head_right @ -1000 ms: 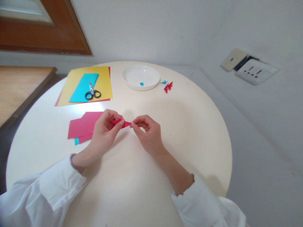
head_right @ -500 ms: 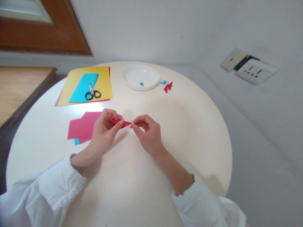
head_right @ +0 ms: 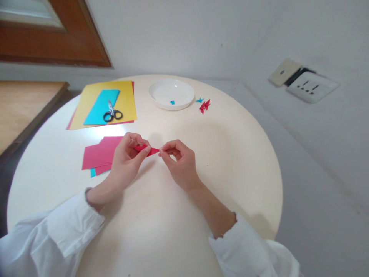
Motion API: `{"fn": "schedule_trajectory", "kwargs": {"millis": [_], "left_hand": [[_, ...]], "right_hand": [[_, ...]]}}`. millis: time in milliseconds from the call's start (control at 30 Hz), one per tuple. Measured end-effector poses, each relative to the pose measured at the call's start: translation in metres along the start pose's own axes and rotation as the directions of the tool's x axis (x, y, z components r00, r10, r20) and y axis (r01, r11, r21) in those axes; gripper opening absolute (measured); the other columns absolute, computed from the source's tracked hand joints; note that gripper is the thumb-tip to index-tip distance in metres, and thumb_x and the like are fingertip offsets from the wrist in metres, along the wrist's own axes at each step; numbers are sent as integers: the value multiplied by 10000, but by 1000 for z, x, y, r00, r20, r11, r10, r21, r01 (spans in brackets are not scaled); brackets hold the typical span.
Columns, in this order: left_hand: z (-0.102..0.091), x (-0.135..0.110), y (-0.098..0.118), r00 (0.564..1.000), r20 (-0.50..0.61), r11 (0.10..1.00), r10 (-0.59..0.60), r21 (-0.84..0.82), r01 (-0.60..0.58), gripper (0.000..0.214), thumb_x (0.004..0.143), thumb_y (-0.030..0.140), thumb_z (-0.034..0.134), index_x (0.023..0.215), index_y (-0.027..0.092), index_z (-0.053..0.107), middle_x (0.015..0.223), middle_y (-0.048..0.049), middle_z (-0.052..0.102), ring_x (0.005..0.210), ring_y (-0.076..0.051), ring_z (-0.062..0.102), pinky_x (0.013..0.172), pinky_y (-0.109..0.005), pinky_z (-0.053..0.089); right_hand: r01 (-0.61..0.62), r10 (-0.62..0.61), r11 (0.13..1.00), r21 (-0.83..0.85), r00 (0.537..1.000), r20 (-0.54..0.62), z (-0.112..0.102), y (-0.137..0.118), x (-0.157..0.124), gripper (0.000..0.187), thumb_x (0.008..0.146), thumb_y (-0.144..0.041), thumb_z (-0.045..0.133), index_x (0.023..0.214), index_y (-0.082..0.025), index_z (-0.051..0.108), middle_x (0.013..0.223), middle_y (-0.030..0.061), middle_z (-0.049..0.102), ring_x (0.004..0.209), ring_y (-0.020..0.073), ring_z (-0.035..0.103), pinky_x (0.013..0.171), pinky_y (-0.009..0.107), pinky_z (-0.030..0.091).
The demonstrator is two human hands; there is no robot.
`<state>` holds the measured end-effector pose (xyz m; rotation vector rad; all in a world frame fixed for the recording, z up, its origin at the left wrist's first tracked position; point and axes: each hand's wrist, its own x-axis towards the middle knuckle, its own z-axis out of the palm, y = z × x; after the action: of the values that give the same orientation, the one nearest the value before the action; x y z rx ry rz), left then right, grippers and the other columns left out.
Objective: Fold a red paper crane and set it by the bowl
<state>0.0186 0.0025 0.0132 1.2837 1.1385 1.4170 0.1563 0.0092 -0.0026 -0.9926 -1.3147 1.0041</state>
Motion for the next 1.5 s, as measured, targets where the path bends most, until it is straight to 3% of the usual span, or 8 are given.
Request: {"fn": "schedule_trajectory", "kwargs": {"millis": [1500], "left_hand": [[-1, 1, -1, 1000, -4, 1000, 13, 20, -13, 165, 727, 118, 582, 747, 202, 441, 715, 36, 507, 648, -94, 504, 611, -236, 428]], "right_hand": [[1, -1, 1000, 23, 1000, 1, 0, 0, 0, 107, 685, -203, 691, 687, -192, 585, 675, -20, 604, 646, 112, 599, 660, 276, 531]]}}
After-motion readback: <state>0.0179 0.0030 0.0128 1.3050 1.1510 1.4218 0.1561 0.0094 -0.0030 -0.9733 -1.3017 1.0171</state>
